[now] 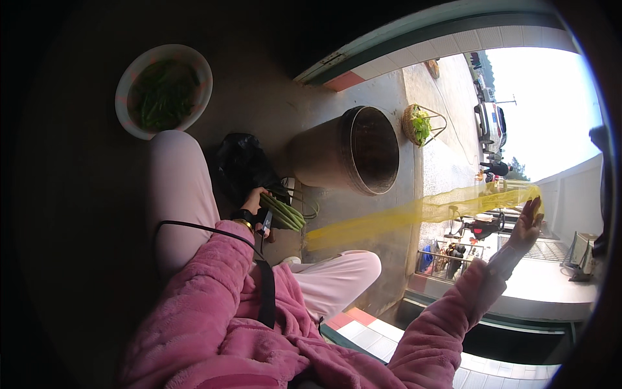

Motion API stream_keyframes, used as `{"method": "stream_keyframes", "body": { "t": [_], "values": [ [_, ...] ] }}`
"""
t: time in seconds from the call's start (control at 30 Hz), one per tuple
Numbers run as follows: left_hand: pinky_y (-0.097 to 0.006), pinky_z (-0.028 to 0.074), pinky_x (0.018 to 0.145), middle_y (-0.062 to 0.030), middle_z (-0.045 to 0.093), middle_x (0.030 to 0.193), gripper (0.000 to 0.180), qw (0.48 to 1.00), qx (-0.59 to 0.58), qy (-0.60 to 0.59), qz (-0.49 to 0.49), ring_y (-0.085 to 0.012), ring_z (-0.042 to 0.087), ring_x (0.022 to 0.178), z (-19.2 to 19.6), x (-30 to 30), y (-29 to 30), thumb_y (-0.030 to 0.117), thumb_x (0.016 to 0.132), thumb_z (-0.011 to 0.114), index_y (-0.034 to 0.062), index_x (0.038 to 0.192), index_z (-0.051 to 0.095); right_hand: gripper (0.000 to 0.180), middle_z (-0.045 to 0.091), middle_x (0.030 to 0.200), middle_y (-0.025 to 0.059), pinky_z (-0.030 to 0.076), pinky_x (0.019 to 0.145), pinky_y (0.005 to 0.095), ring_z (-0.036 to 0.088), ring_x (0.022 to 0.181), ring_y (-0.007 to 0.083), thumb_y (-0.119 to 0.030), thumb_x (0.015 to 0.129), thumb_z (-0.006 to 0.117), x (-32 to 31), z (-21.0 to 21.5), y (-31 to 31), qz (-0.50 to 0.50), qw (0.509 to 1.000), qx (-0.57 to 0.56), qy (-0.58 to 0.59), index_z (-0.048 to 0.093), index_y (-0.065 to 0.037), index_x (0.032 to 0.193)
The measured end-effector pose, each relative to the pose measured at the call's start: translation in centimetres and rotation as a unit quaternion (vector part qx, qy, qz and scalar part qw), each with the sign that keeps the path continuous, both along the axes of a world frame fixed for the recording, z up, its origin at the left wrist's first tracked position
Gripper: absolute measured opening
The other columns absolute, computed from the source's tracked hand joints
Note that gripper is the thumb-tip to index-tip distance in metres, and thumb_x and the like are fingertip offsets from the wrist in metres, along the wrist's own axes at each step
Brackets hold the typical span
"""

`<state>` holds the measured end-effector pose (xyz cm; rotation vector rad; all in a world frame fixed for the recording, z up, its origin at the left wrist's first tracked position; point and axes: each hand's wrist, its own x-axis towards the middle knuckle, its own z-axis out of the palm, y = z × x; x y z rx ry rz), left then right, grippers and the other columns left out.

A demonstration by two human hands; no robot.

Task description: The person sits on the floor and trims the ends of long green beans by hand, placing the trimmed pieces into a white bowl. The person handles the beans one at a time, snapping off the tips and discarding them into a bucket.

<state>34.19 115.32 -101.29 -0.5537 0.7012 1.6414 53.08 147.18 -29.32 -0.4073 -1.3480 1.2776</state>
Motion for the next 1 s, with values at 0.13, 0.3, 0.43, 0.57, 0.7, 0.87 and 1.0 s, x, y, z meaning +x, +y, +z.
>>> {"method": "stream_keyframes", "body": {
  "t": [0.13, 0.3, 0.43, 0.57, 0.7, 0.87, 1.0],
  "values": [
    [-0.044, 0.051, 0.072, -0.0062, 0.059, 0.066, 0.022, 1.0, 0.0, -0.013, 0.022, -0.0251, 0.063, 0.067, 2.7, -1.1, -0.4, 0.027, 0.078, 0.056, 0.0069, 0.07, 0.055, 0.042, 0.043, 0.143, 0.0235, 0.026, 0.117, 0.0424, 0.042, 0.133, 0.0292, -0.01, 0.104, 0.031, -1.8, -0.1, 0.7, -0.157, 0.922, 0.283, -0.21, 0.033, 0.014, 0.138],
    [-0.038, 0.051, 0.062, -0.0052, 0.051, 0.059, 0.015, 0.997, -0.032, -0.04, 0.065, -0.0226, 0.056, 0.059, 3.0, -2.2, -1.2, 0.019, 0.078, 0.056, 0.0065, 0.071, 0.054, 0.042, 0.048, 0.137, 0.0259, 0.024, 0.119, 0.0439, 0.042, 0.133, 0.0318, -0.015, 0.099, 0.042, -7.3, 1.5, -2.9, -0.024, 0.972, 0.207, 0.106, 0.041, 0.014, 0.13],
    [-0.037, 0.048, 0.055, -0.0041, 0.048, 0.059, 0.015, 0.988, -0.069, -0.086, 0.109, -0.0195, 0.049, 0.052, 3.3, -2.8, -2.0, 0.017, 0.08, 0.059, 0.0065, 0.073, 0.052, 0.038, 0.056, 0.124, 0.0271, 0.041, 0.109, 0.0432, 0.053, 0.122, 0.0348, -0.015, 0.098, 0.047, -10.0, -6.7, -0.8, -0.035, 0.976, 0.211, 0.036, 0.046, 0.013, 0.123],
    [-0.036, 0.046, 0.049, -0.0042, 0.048, 0.059, 0.018, 0.987, -0.11, -0.052, 0.107, -0.0186, 0.047, 0.05, 4.1, -3.3, -2.6, 0.018, 0.081, 0.062, 0.0061, 0.073, 0.051, 0.026, 0.062, 0.115, 0.0162, 0.047, 0.098, 0.0313, 0.061, 0.109, 0.0252, -0.013, 0.097, 0.055, -11.3, -25.8, 1.0, 0.04, 0.975, -0.056, -0.211, 0.048, 0.001, 0.118],
    [-0.036, 0.045, 0.047, -0.0041, 0.047, 0.06, 0.017, 0.983, -0.157, -0.035, 0.088, -0.0184, 0.046, 0.048, 4.5, -3.6, -2.7, 0.017, 0.081, 0.063, 0.0065, 0.074, 0.052, 0.076, 0.053, 0.132, 0.0203, 0.049, 0.087, 0.0281, 0.062, 0.102, 0.0202, -0.025, 0.083, 0.075, -9.2, -36.2, -1.7, -0.031, 0.657, 0.19, -0.729, 0.036, 0.0, 0.142],
    [-0.036, 0.045, 0.047, -0.0057, 0.048, 0.059, 0.018, 0.985, -0.138, -0.06, 0.09, -0.0192, 0.046, 0.046, 4.5, -4.1, -3.1, 0.016, 0.08, 0.064, 0.0057, 0.073, 0.051, 0.041, 0.067, 0.105, 0.0126, 0.051, 0.072, 0.0294, 0.063, 0.079, 0.0139, -0.017, 0.086, 0.071, -7.6, -37.2, -7.8, 0.104, 0.865, 0.007, -0.492, 0.058, 0.001, 0.12],
    [-0.035, 0.044, 0.048, -0.0057, 0.049, 0.058, 0.018, 0.988, -0.141, -0.039, 0.055, -0.0194, 0.045, 0.046, 4.3, -4.3, -3.5, 0.014, 0.08, 0.064, 0.007, 0.07, 0.05, 0.022, 0.07, 0.091, 0.0063, 0.05, 0.073, 0.0278, 0.063, 0.081, 0.011, -0.013, 0.091, 0.063, -8.6, -46.9, -11.7, 0.257, 0.815, -0.07, -0.515, 0.065, 0.002, 0.108]
  ]
}}
